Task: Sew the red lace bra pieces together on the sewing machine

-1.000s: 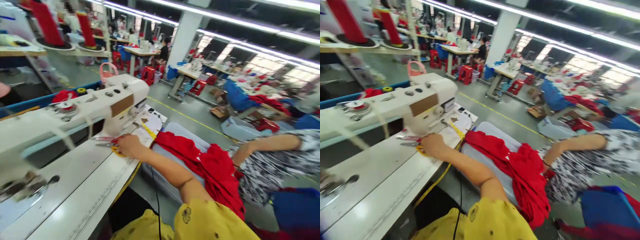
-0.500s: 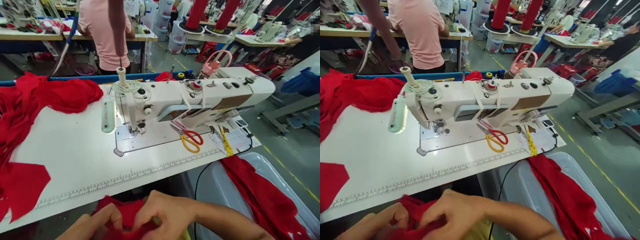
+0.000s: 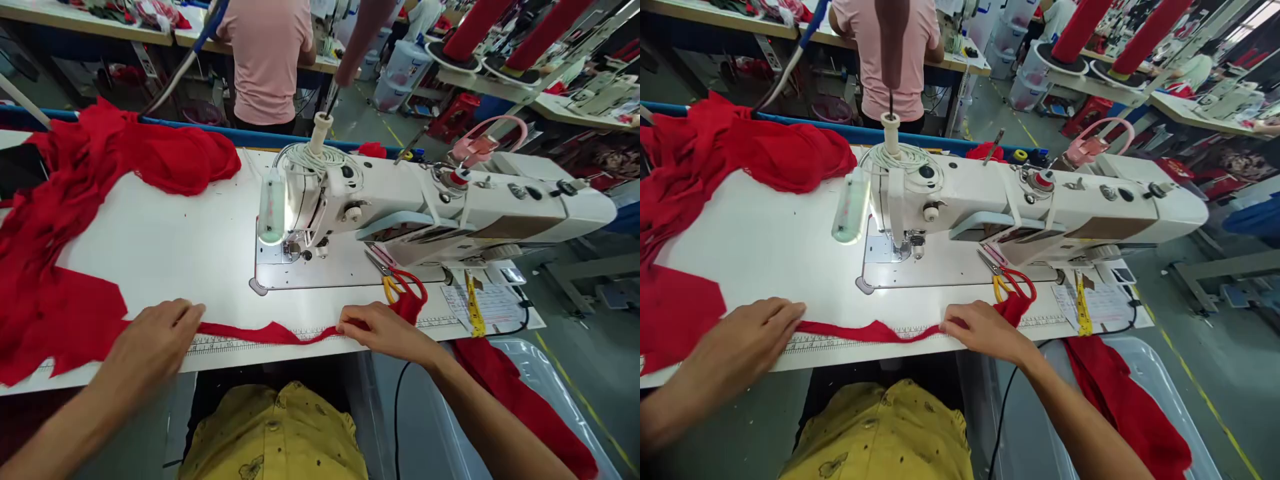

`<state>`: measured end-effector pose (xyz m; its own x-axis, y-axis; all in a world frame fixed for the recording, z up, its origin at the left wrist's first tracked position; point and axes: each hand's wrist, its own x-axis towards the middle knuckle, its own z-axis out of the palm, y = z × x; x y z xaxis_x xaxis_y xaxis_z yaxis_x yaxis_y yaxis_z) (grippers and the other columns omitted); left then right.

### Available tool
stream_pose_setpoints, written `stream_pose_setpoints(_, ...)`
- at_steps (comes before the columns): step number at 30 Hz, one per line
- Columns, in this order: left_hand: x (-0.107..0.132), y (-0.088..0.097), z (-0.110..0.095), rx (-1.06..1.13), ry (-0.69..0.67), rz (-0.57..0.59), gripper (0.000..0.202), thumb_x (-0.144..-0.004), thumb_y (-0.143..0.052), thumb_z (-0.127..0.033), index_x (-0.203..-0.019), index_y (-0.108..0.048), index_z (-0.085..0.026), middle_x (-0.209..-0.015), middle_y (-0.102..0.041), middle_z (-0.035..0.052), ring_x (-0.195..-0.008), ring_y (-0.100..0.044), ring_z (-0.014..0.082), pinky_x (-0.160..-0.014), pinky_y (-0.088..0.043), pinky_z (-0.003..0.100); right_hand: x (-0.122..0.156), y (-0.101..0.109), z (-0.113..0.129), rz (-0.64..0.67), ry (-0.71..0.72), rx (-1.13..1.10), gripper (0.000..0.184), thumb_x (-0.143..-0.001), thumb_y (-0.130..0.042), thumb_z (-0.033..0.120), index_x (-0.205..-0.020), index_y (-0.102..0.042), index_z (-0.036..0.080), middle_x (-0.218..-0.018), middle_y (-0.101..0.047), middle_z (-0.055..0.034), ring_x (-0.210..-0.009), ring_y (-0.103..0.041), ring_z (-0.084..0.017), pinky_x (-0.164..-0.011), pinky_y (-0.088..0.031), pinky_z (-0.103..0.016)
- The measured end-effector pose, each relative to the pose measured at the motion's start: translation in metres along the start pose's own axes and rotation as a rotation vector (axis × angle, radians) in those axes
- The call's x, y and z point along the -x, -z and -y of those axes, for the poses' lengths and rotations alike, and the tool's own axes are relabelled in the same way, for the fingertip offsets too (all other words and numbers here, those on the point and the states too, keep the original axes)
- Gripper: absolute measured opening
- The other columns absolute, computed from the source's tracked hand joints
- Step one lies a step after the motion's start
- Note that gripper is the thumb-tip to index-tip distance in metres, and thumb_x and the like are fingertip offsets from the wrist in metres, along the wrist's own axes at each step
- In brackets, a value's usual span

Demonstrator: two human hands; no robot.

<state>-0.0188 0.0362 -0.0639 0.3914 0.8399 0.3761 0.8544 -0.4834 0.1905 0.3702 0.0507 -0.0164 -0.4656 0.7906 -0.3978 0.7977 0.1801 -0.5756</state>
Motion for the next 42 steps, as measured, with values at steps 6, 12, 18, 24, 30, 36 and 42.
stream_pose_setpoints(6,0.013,-0.037,-0.101,0.074,-0.344,-0.105,0.047,-0.094,-0.057,-0.018,-0.141,-0.052,-0.014,-0.123,-0.071,0.0122,-0.119,-0.064,0.0251,-0.104,-0.052,0.038,-0.005,0.000,-0.003,-0.010,0.013,0.195,0.026,-0.101,-0.047,0.031,-0.083,-0.063,0.023,-0.071,-0.063,0.0026,-0.067,-0.056,-0.015,-0.060,-0.031,-0.026)
stream_pose_setpoints(12,0.020,-0.063,-0.126,-0.071,-0.145,-0.140,0.039,-0.100,-0.052,-0.033,-0.133,-0.061,-0.012,-0.131,-0.067,0.0113,-0.117,-0.065,0.0247,-0.123,-0.024,0.040,-0.006,-0.034,0.017,-0.622,0.208,0.528,0.023,-0.098,-0.045,0.015,-0.104,-0.067,0.017,-0.101,-0.068,-0.0109,-0.090,-0.059,-0.022,-0.079,-0.042,-0.034)
stream_pose_setpoints(18,0.026,-0.062,-0.118,-0.041,-0.089,-0.118,0.033,-0.100,-0.053,-0.030,-0.130,-0.064,-0.023,-0.135,-0.065,0.0076,-0.115,-0.066,0.0222,-0.126,-0.007,0.044,-0.025,-0.085,0.043,-0.533,0.493,0.455,0.026,-0.103,-0.044,0.018,-0.122,-0.063,0.015,-0.095,-0.068,-0.0074,-0.083,-0.055,-0.019,-0.073,-0.041,-0.034)
stream_pose_setpoints(24,0.030,-0.057,-0.109,0.012,-0.082,-0.129,0.033,-0.100,-0.056,-0.029,-0.132,-0.063,-0.027,-0.133,-0.066,0.0052,-0.115,-0.066,0.0207,-0.125,-0.004,0.048,-0.031,-0.094,0.041,-0.570,0.372,0.448,0.029,-0.104,-0.045,0.024,-0.125,-0.062,0.014,-0.087,-0.064,-0.0062,-0.076,-0.051,-0.019,-0.069,-0.037,-0.033)
stream_pose_setpoints(30,0.031,-0.053,-0.106,0.031,-0.096,-0.126,0.028,-0.100,-0.055,-0.026,-0.127,-0.065,-0.026,-0.129,-0.069,0.0056,-0.114,-0.066,0.0208,-0.124,-0.003,0.053,-0.028,-0.093,0.039,-0.660,0.382,0.382,0.026,-0.102,-0.047,0.016,-0.123,-0.062,0.012,-0.083,-0.061,-0.0052,-0.077,-0.052,-0.018,-0.072,-0.035,-0.033)
stream_pose_setpoints(36,0.032,-0.057,-0.106,0.031,-0.103,-0.166,0.028,-0.099,-0.057,-0.026,-0.125,-0.066,-0.021,-0.129,-0.069,0.0090,-0.114,-0.065,0.0219,-0.122,-0.006,0.056,-0.032,-0.097,0.042,-0.685,0.540,0.393,0.023,-0.098,-0.051,0.011,-0.116,-0.065,0.014,-0.087,-0.064,-0.0057,-0.078,-0.052,-0.017,-0.071,-0.036,-0.032)
stream_pose_setpoints(42,0.037,-0.057,-0.107,0.041,-0.088,-0.182,0.027,-0.098,-0.060,-0.025,-0.123,-0.067,-0.020,-0.125,-0.071,0.0086,-0.110,-0.066,0.0206,-0.121,-0.013,0.052,-0.032,-0.106,0.041,-0.659,0.485,0.388,0.024,-0.099,-0.052,0.015,-0.119,-0.066,0.010,-0.078,-0.059,-0.0047,-0.071,-0.046,-0.017,-0.065,-0.033,-0.033)
